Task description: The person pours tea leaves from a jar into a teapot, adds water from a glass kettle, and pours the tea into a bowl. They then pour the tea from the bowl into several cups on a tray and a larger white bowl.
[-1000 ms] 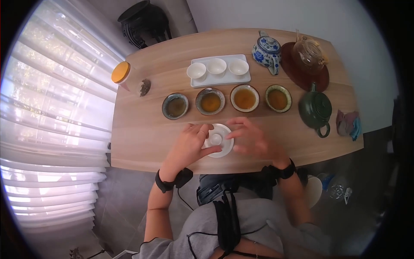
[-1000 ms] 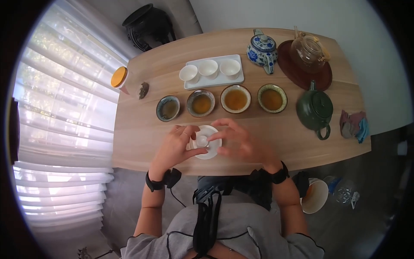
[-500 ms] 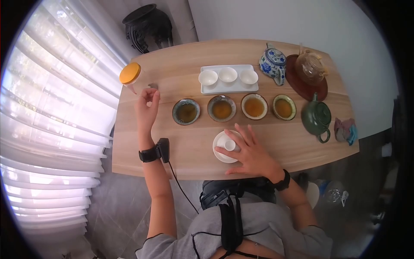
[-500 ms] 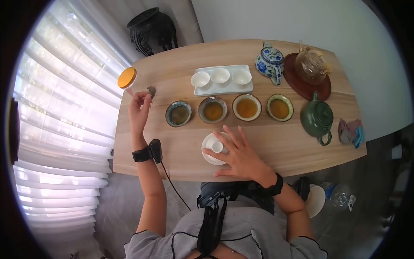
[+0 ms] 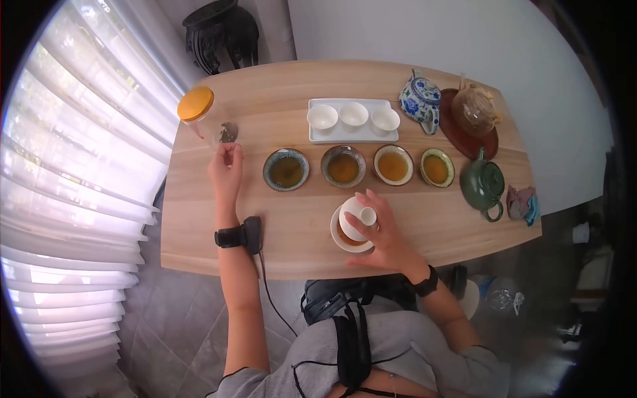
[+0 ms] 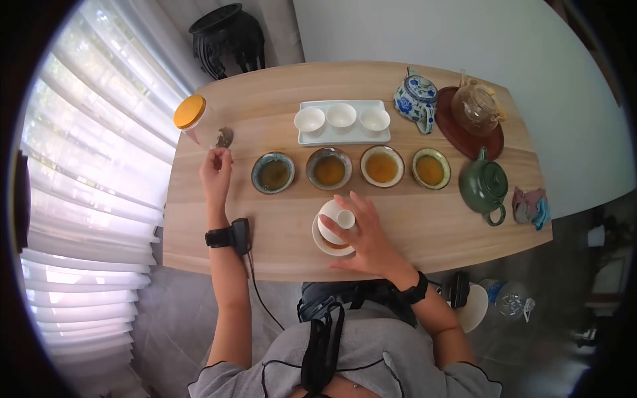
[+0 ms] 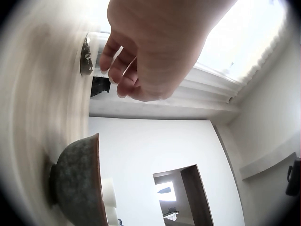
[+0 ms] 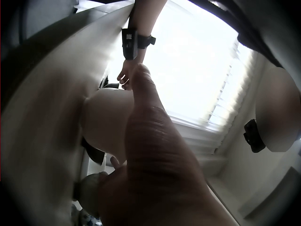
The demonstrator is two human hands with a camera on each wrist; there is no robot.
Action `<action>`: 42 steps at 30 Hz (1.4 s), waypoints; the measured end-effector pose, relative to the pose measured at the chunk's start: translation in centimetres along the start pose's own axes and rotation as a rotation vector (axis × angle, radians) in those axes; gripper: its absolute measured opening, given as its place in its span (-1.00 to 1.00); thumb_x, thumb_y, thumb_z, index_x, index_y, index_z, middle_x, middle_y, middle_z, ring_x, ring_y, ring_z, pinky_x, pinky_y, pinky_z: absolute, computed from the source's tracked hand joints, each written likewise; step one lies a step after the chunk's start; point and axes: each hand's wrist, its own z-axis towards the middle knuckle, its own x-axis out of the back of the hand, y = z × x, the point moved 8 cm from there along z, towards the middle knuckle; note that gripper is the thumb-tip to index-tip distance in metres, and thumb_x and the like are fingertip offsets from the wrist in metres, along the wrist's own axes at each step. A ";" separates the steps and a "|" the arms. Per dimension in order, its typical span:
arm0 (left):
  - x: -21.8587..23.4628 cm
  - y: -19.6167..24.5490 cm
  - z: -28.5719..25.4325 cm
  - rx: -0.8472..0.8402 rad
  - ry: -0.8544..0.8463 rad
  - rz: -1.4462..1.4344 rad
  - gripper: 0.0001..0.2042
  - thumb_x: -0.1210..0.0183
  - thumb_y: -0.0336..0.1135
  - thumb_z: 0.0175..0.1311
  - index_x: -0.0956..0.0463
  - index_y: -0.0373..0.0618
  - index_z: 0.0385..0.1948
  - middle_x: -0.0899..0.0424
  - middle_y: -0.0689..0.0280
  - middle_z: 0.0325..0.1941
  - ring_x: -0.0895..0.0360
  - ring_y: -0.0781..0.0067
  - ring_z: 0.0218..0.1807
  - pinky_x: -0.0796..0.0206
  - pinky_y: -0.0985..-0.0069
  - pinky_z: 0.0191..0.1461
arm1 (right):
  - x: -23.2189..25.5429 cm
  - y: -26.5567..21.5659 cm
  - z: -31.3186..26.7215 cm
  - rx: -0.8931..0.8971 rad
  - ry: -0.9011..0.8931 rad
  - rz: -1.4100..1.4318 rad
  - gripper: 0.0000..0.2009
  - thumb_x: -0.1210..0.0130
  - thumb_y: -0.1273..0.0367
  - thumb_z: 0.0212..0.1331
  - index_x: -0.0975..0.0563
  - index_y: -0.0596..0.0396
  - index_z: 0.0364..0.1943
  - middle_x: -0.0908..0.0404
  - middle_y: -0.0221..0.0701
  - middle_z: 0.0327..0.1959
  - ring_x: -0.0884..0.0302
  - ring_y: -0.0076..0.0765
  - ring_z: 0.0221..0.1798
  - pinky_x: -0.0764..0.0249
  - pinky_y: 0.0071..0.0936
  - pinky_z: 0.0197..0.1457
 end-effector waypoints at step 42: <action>1.8 0.7 0.0 -0.034 0.128 0.115 -0.86 -0.21 -0.35 0.15 -0.53 -0.24 -0.41 -0.56 0.39 -0.57 -0.41 0.71 -0.51 -0.29 0.69 -0.39 | 7.5 5.3 16.9 0.097 0.283 0.136 -0.12 -0.42 0.40 -0.29 -0.24 -0.10 0.29 -0.23 -0.25 0.23 -0.23 -0.11 0.26 -0.24 -0.29 0.29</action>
